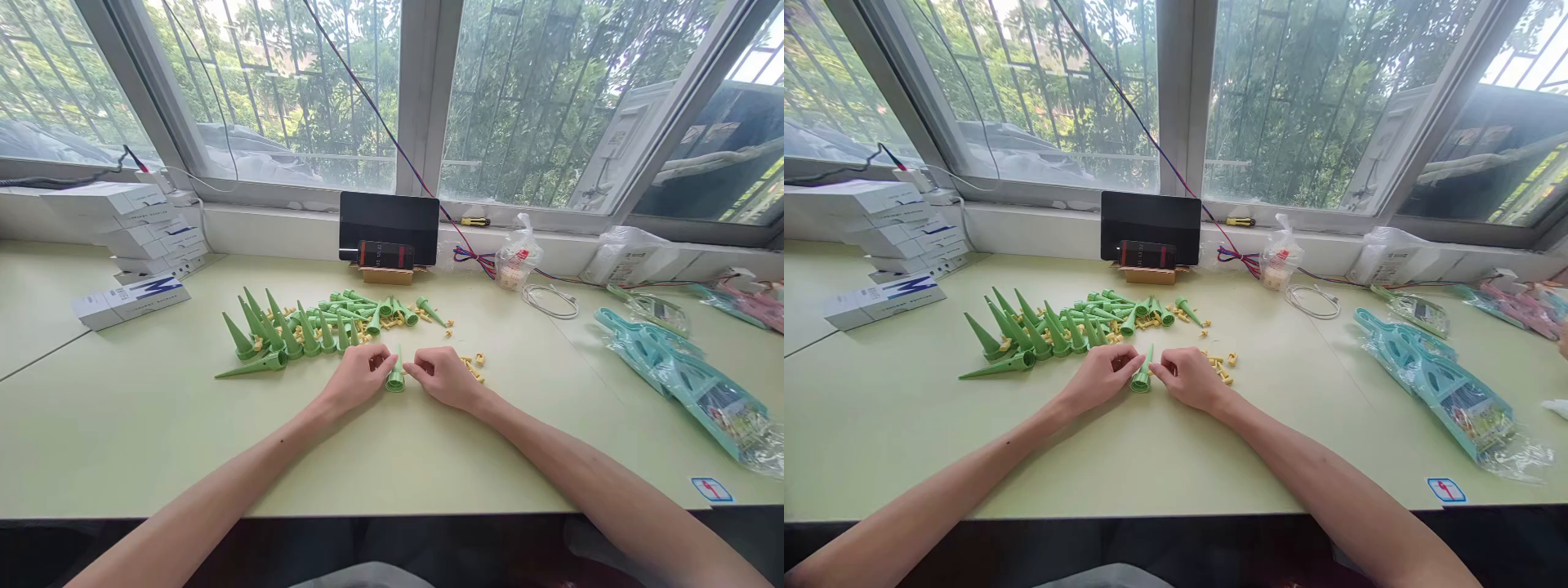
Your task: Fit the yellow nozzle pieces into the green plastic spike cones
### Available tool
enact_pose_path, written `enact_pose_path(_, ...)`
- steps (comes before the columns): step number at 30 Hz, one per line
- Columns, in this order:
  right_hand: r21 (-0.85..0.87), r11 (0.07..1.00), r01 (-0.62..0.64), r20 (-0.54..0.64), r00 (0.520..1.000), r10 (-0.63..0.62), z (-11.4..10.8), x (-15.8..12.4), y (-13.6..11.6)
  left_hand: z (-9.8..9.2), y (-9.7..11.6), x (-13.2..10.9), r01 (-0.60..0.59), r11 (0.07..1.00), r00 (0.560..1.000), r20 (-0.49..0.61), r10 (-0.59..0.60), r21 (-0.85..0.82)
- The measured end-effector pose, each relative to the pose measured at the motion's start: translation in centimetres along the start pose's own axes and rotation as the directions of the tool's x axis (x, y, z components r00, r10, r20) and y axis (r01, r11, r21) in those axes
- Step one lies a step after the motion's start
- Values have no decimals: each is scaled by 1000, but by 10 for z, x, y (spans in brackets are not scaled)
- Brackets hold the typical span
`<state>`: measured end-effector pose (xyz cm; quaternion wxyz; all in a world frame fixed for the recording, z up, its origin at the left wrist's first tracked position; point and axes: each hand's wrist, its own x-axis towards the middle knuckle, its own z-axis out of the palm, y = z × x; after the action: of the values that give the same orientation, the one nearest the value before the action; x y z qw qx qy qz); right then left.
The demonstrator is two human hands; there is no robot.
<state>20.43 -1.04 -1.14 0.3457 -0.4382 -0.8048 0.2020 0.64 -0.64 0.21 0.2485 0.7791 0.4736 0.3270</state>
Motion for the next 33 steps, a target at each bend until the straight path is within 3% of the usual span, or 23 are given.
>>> enact_pose_path(11, -21, 1000, -7, -48, 999, 6, 2, -1, 4, 0, -1, 0, -16, 1000, 999, -32, 17, 19)
enact_pose_path(16, 17, 1000, 6, -243, 970, -2, -8, 4, 6, 0, 0, 0, -9, 1000, 998, -68, 9, 3)
enact_pose_path(23, -69, 994, -85, -524, 851, 36, -35, 14, 36, 1, -1, 0, 3, 1000, 999, -52, -3, -5)
enact_pose_path(26, -113, 986, -119, -508, 860, 45, -38, 15, 45, 0, -1, 0, 16, 1000, 998, -56, -18, -20)
enact_pose_path(33, -283, 923, -261, -286, 942, 178, -38, 15, 44, 1, -1, 0, -14, 1000, 997, -72, 14, 5)
